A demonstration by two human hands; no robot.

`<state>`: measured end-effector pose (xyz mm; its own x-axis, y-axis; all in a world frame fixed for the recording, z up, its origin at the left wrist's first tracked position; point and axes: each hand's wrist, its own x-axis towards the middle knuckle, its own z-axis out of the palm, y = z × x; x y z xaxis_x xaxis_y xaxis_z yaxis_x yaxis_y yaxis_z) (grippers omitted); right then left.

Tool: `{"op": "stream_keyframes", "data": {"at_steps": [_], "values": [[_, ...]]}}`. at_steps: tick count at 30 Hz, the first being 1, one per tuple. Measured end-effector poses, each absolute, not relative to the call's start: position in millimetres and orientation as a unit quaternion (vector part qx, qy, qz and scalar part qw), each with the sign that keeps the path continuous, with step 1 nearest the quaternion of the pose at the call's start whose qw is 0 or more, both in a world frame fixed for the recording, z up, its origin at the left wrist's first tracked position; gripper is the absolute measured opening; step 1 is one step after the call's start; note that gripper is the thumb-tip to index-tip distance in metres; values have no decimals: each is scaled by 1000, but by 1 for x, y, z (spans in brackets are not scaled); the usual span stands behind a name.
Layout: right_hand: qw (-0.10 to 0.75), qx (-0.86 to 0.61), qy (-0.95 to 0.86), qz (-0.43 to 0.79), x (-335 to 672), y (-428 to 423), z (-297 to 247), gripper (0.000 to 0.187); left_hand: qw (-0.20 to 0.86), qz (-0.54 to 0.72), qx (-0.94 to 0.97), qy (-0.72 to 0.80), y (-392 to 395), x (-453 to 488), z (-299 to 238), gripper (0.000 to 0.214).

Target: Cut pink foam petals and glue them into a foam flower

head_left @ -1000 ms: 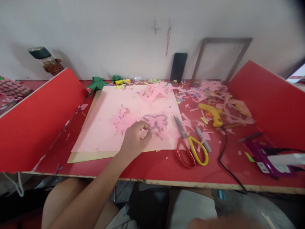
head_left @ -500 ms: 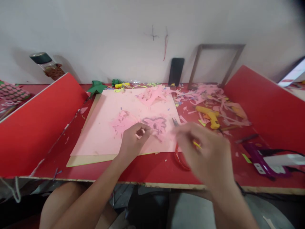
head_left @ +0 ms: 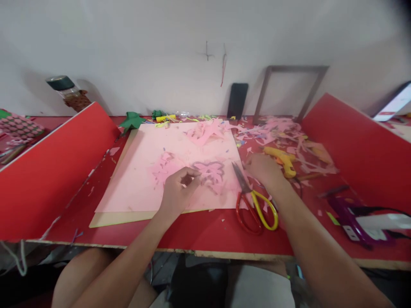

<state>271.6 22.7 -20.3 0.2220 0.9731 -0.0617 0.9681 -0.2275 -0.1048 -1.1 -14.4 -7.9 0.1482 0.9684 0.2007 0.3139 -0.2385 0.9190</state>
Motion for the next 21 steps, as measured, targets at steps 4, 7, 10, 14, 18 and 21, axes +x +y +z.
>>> {"op": "stream_keyframes", "data": {"at_steps": [4,7,10,14,18,21], "values": [[48,-788,-612,51,280,22,-14,26,466,443,595,482,-12,0,-8,11],[140,-789,-598,22,292,19,-7,26,552,446,516,480,-10,0,-10,15],[286,-765,-577,18,294,16,4,29,605,449,457,472,-9,0,-11,17],[412,-704,-552,172,272,14,22,47,640,458,410,460,-9,1,-11,18],[492,-614,-516,339,242,14,25,16,632,470,411,460,-9,2,-11,19],[527,-548,-474,444,229,14,15,15,623,465,428,461,-9,2,-13,17]]}}
